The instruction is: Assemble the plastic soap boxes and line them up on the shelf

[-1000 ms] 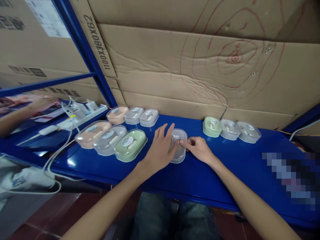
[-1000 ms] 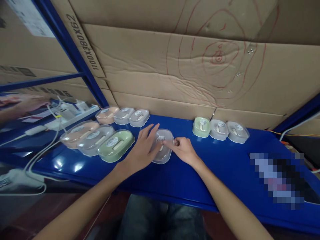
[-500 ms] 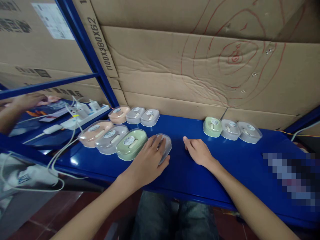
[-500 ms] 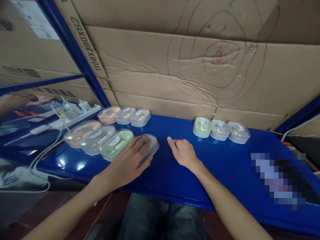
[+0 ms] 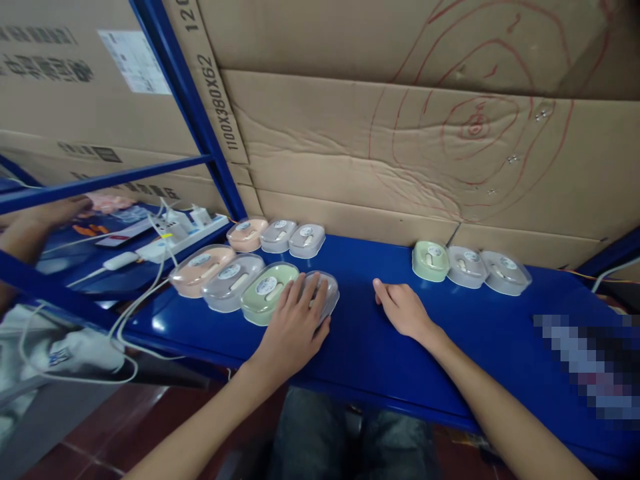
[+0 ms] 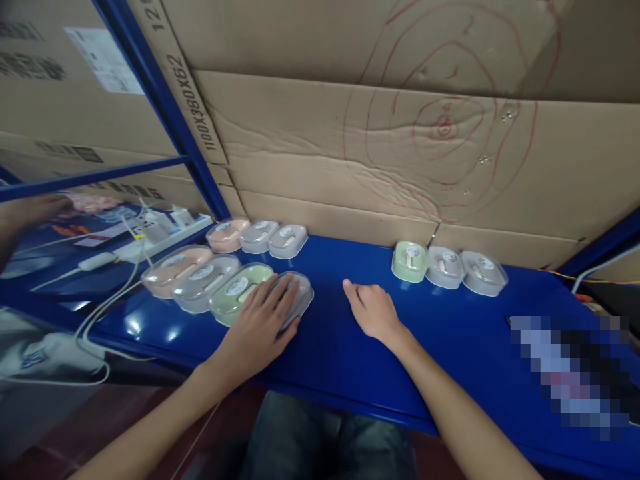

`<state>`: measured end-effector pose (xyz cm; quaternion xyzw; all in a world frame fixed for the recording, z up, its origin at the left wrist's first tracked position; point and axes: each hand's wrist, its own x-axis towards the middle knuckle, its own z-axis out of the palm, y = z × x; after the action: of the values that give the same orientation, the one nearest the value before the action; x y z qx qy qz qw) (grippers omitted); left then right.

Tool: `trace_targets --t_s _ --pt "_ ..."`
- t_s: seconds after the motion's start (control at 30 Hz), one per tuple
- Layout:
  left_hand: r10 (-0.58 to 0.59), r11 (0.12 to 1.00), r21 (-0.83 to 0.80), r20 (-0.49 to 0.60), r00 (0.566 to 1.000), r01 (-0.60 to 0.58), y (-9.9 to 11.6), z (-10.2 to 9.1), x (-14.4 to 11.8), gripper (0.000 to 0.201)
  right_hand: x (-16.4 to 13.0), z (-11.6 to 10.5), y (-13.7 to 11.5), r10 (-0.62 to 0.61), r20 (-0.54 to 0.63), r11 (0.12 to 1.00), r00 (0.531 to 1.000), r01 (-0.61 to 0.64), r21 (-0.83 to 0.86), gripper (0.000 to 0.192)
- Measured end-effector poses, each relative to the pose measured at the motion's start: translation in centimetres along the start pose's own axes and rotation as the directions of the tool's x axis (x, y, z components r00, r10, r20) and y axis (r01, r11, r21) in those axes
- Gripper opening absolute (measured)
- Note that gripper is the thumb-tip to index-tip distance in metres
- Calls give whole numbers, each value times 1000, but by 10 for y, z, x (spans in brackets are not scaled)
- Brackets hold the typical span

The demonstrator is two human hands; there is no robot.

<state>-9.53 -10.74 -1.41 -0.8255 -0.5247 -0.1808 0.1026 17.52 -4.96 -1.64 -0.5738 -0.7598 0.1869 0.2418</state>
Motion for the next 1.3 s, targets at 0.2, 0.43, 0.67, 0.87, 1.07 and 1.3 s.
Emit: trace_targets --t_s 0.2,0.43,0.67,0.87,1.07,1.3 --pt "18 1000 17 33 999 -18 -2 -3 -1 62 0 0 0 -11 -1 1000 1000 11 -17 75" --pt "39 996 -80 72 997 -33 -10 -7 -6 63 0 0 -1 -13 21 999 1000 14 -48 77" --pt "13 980 -201 40 999 -4 -20 -19 33 73 1 1 1 -14 -17 1000 1000 14 -23 76" --pt "-237 962 -67 277 931 265 -53 -19 140 84 2 1 0 -5 -29 1000 1000 4 -25 75" --pt "-284 940 -58 410 867 336 -48 2 186 67 3 -1 2 20 -26 999 999 -19 46 75" --pt "-211 943 -157 398 893 293 -18 5 204 73 10 -9 17 53 -112 994 992 -42 104 72"
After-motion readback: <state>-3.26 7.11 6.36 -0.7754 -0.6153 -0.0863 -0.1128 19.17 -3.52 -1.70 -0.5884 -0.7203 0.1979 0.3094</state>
